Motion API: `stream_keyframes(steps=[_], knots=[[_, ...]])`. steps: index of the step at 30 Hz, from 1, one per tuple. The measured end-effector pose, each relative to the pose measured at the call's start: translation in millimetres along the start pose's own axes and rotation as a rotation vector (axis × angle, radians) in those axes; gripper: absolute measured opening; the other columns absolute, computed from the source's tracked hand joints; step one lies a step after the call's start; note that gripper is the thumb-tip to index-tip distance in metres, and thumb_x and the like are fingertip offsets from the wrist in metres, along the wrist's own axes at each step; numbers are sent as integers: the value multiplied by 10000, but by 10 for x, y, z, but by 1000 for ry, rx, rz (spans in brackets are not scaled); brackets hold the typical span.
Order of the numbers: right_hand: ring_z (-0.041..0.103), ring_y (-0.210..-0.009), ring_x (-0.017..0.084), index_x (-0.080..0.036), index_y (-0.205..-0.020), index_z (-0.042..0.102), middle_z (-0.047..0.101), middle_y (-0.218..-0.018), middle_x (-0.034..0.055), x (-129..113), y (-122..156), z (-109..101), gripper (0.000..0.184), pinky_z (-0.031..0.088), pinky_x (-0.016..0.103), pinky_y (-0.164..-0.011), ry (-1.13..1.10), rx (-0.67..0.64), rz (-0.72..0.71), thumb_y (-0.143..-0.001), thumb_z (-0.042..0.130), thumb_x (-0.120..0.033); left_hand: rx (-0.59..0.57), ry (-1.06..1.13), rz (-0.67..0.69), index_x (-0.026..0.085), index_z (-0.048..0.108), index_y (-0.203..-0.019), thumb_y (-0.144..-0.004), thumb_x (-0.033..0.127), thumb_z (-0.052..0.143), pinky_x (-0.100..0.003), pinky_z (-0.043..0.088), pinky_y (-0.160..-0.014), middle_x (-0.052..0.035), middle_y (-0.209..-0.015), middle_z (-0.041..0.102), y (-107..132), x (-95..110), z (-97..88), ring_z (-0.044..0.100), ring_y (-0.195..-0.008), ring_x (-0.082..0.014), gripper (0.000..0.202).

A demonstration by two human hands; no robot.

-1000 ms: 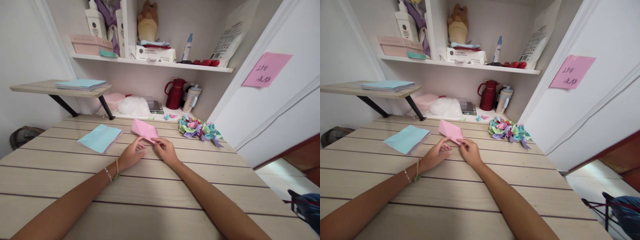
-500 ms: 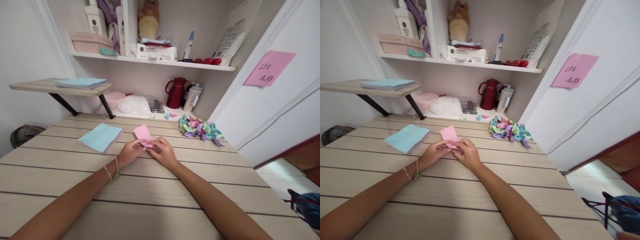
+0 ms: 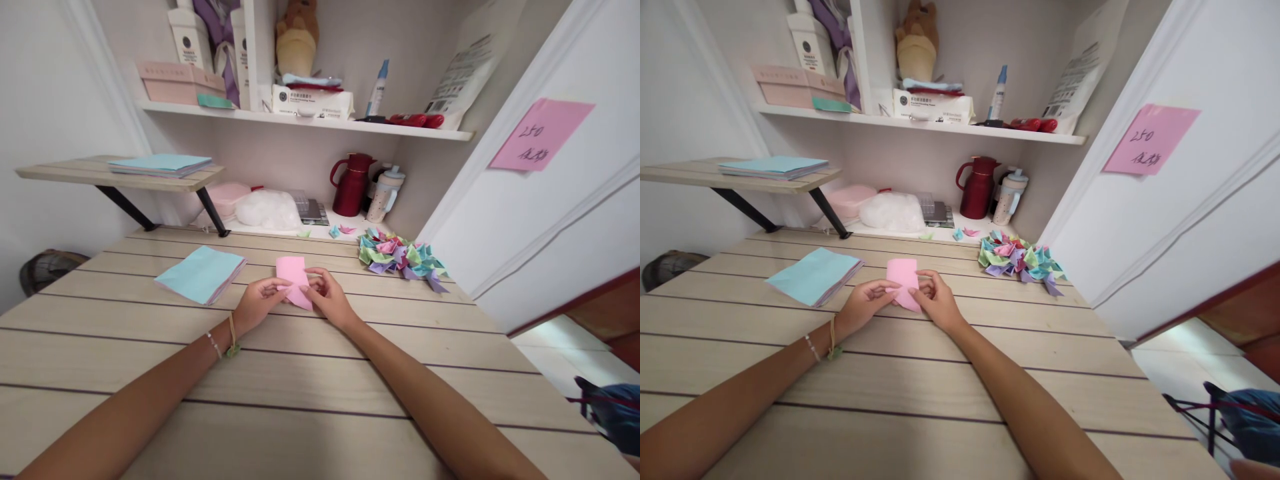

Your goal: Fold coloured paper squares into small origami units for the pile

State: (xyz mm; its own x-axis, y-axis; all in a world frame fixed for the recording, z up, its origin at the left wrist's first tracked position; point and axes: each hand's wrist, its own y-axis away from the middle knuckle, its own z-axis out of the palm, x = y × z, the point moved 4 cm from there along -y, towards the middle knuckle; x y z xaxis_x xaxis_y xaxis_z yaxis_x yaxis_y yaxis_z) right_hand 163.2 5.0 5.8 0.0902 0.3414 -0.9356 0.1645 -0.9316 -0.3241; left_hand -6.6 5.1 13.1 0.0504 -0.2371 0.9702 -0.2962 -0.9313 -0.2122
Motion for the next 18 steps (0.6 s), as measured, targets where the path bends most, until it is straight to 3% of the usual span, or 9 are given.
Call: stream_keyframes(steps=[4, 10, 15, 18], knots=[[510, -531, 88, -211, -1230, 420, 613, -676, -30, 65, -16, 28, 629, 397, 199, -501, -159, -87, 127, -669, 674, -340, 37, 65, -20, 170, 414, -1148, -694, 287, 650, -317, 512, -698, -34, -736, 663, 12, 20, 3, 651, -680, -171, 525], [542, -580, 98, -196, -1236, 428, 630, -688, -21, 93, -36, 8, 671, 422, 218, -572, -243, -99, 156, -636, 704, -313, 92, 92, -80, 133, 197, -1317, -687, 310, 657, -337, 502, -725, -46, -748, 667, 2, 15, -6, 652, -687, -178, 800], [533, -568, 95, -206, -1214, 439, 627, -690, -24, 96, -38, 10, 658, 404, 213, -556, -248, -100, 158, -624, 714, -300, -5, -3, -111, 94, 499, -1149, -724, 364, 606, -314, 491, -705, -70, -713, 679, -23, -24, -2, 637, -669, -181, 515], [517, -554, 88, -206, -1197, 441, 618, -679, -31, 100, -39, 10, 646, 395, 211, -545, -245, -83, 153, -620, 716, -302, -17, -5, -92, 107, 555, -1076, -735, 351, 596, -306, 489, -716, -82, -770, 683, -28, -38, -4, 634, -706, -176, 421]])
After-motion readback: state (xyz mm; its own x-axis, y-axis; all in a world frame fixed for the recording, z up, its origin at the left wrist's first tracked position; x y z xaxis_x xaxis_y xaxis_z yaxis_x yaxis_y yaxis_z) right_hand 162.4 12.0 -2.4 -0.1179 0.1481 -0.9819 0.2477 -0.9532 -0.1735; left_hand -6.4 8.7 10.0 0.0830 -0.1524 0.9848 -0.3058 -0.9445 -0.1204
